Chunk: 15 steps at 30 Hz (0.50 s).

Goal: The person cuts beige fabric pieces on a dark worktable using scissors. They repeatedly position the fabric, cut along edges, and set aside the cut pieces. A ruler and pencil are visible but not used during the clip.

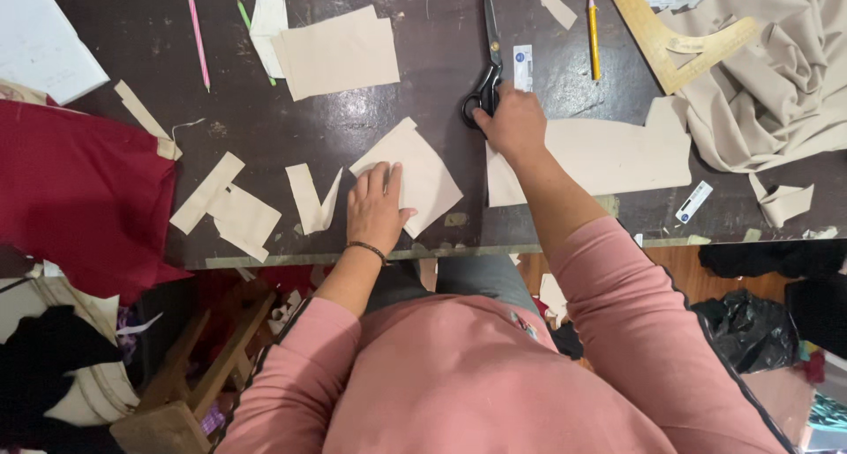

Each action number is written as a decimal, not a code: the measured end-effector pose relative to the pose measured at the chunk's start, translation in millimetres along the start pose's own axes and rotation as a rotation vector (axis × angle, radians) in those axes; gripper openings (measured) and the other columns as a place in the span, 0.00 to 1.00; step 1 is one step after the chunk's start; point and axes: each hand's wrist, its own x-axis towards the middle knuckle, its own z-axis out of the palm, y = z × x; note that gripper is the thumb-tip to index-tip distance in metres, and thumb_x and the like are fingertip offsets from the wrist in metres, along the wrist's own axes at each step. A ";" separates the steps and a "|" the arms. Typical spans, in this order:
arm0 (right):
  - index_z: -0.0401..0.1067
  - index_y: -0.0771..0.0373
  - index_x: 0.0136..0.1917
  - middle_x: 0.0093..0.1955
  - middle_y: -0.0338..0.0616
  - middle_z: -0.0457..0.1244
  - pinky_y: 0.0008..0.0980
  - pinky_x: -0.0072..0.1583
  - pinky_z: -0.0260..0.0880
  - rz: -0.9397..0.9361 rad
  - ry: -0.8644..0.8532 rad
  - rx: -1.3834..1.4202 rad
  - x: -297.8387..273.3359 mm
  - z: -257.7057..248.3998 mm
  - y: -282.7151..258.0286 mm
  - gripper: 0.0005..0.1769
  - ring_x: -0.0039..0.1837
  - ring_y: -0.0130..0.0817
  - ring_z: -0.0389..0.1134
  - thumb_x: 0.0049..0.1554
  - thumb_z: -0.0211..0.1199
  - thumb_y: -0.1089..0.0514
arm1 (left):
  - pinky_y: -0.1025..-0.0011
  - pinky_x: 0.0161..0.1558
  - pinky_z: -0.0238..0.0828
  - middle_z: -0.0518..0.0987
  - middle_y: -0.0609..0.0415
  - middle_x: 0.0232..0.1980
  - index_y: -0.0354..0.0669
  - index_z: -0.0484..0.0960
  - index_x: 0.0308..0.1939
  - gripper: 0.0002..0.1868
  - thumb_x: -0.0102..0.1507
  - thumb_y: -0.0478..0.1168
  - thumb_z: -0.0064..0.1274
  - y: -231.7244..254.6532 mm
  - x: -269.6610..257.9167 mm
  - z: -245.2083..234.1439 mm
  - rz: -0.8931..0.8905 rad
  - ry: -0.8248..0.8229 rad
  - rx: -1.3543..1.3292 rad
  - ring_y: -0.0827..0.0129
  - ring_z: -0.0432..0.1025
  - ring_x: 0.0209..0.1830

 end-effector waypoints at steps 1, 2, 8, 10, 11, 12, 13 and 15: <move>0.74 0.63 0.53 0.43 0.54 0.68 0.49 0.52 0.74 0.000 0.005 0.000 4.9 4.2 4.8 0.26 0.50 0.55 0.73 0.52 0.74 0.42 | 0.55 0.66 0.62 0.64 0.47 0.71 0.44 0.66 0.75 0.44 0.59 0.54 0.64 2.9 0.7 -5.5 0.002 0.004 0.001 0.53 0.58 0.72; 0.72 0.59 0.54 0.45 0.52 0.69 0.50 0.54 0.74 0.115 -0.078 0.136 9.2 8.6 9.4 0.27 0.53 0.54 0.73 0.50 0.73 0.40 | 0.54 0.69 0.57 0.59 0.46 0.76 0.42 0.64 0.75 0.44 0.59 0.53 0.64 5.4 0.9 -11.0 0.007 -0.028 0.004 0.53 0.55 0.75; 0.71 0.68 0.48 0.35 0.48 0.64 0.30 0.38 0.71 0.311 -0.387 1.164 -72.4 -29.5 9.1 0.18 0.36 0.36 0.69 0.46 0.68 0.57 | 0.54 0.76 0.50 0.51 0.39 0.81 0.34 0.58 0.76 0.47 0.59 0.48 0.64 9.7 4.2 -19.6 0.027 -0.140 -0.025 0.49 0.47 0.81; 0.69 0.69 0.49 0.38 0.51 0.65 0.35 0.41 0.70 0.216 -0.451 1.239 -126.7 -51.9 0.9 0.22 0.40 0.40 0.69 0.45 0.69 0.55 | 0.53 0.76 0.49 0.50 0.38 0.81 0.34 0.56 0.77 0.48 0.60 0.49 0.63 8.7 7.3 -21.0 0.042 -0.150 -0.017 0.48 0.46 0.81; 0.71 0.68 0.48 0.37 0.51 0.66 0.33 0.41 0.69 0.225 -0.470 1.252 -151.8 -40.6 9.5 0.18 0.39 0.39 0.70 0.47 0.70 0.58 | 0.52 0.76 0.48 0.48 0.38 0.82 0.37 0.54 0.78 0.52 0.59 0.53 0.63 8.6 8.8 -21.2 0.040 -0.181 0.006 0.48 0.45 0.81; 0.73 0.67 0.48 0.35 0.50 0.67 0.32 0.41 0.69 0.238 -0.496 1.265 -180.4 -28.6 17.7 0.15 0.39 0.39 0.70 0.49 0.71 0.61 | 0.50 0.76 0.48 0.46 0.39 0.83 0.39 0.51 0.80 0.55 0.58 0.57 0.63 9.0 6.5 -20.2 0.034 -0.217 0.027 0.48 0.43 0.82; 0.73 0.67 0.48 0.35 0.50 0.67 0.32 0.41 0.69 0.246 -0.494 1.267 -200.4 -41.4 17.1 0.15 0.39 0.39 0.70 0.49 0.71 0.61 | 0.50 0.76 0.48 0.46 0.39 0.83 0.39 0.51 0.80 0.55 0.58 0.57 0.63 7.8 6.6 -15.3 0.039 -0.223 0.027 0.48 0.43 0.82; 0.73 0.65 0.42 0.28 0.43 0.60 0.28 0.33 0.55 0.330 -0.565 1.080 -238.7 -66.9 14.6 0.19 0.32 0.33 0.62 0.47 0.78 0.52 | 0.51 0.74 0.48 0.43 0.39 0.83 0.40 0.49 0.81 0.59 0.57 0.61 0.63 4.9 8.5 -6.3 0.050 -0.207 0.070 0.48 0.42 0.81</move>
